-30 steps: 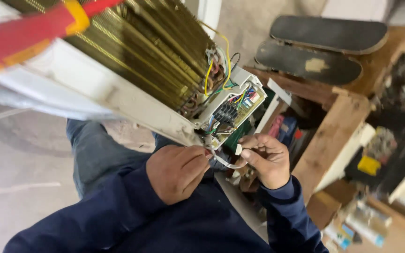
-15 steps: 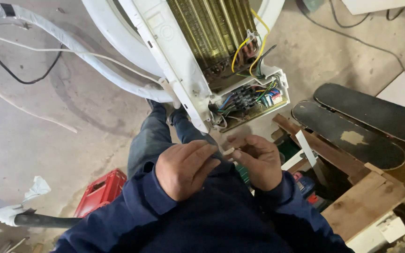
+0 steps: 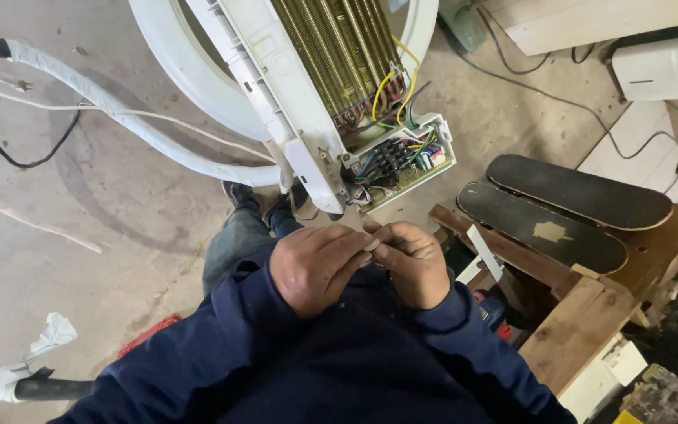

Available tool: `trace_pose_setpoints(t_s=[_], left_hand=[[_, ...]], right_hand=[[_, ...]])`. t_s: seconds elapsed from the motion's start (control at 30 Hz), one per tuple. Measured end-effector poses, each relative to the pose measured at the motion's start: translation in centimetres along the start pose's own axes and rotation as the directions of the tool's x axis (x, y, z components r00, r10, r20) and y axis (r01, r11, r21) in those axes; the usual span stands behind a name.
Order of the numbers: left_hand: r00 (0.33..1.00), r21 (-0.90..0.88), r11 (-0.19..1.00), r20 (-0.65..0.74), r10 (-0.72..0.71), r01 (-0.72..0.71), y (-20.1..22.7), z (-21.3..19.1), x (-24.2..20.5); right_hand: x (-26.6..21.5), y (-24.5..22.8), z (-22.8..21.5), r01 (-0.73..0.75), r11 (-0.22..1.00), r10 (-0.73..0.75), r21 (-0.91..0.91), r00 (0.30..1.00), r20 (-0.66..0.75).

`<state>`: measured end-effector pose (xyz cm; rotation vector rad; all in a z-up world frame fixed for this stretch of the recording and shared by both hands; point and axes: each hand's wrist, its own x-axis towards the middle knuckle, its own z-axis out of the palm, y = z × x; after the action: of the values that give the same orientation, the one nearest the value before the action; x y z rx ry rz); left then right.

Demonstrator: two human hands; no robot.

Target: The person uses a screwdriver to work on the internal wiring of an air conditioner unit. They then use pliers to strip the ends of wires and connect them to the unit's circuit board.

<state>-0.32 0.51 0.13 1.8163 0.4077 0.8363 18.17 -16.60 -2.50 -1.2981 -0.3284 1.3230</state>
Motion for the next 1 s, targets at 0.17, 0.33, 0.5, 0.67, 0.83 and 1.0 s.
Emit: trace_pose_setpoints(t_s=[0.17, 0.33, 0.5, 0.67, 0.83, 1.0], left_hand=[[0.999, -0.04, 0.999, 0.014, -0.029, 0.029, -0.3, -0.8, -0.3], [0.969, -0.186, 0.952, 0.101, -0.227, 0.242, -1.9, -0.4, -1.3], [0.534, -0.453, 0.328, 0.465, -0.706, 0.829, -4.2, 1.3, -1.6], [0.413, -0.563, -0.013, 0.622, -0.665, 0.826, -6.5, 4.2, -1.4], [0.396, -0.57, -0.114, 0.687, -0.609, 0.814, -7.2, 5.5, -0.7], [0.89, -0.262, 0.855, 0.04, -0.454, 0.448, -6.9, 5.5, -1.6]], right_hand=[[0.3, -0.4, 2.2, -0.033, 0.991, 0.034, 0.133, 0.999, -0.007], [-0.7, 1.1, 2.0, -0.031, 0.987, 0.039, 0.161, 0.998, -0.046], [-0.9, -0.9, 5.8, 0.341, 0.704, -0.385, -0.622, 0.92, 0.069], [0.9, -3.2, 7.6, 0.476, 0.035, -0.527, -0.879, 0.756, 0.388], [1.7, -4.3, 7.3, 0.428, -0.164, -0.503, -0.889, 0.738, 0.449], [3.8, -6.1, 8.7, 0.157, -0.129, -0.425, -0.979, 0.883, 0.198]])
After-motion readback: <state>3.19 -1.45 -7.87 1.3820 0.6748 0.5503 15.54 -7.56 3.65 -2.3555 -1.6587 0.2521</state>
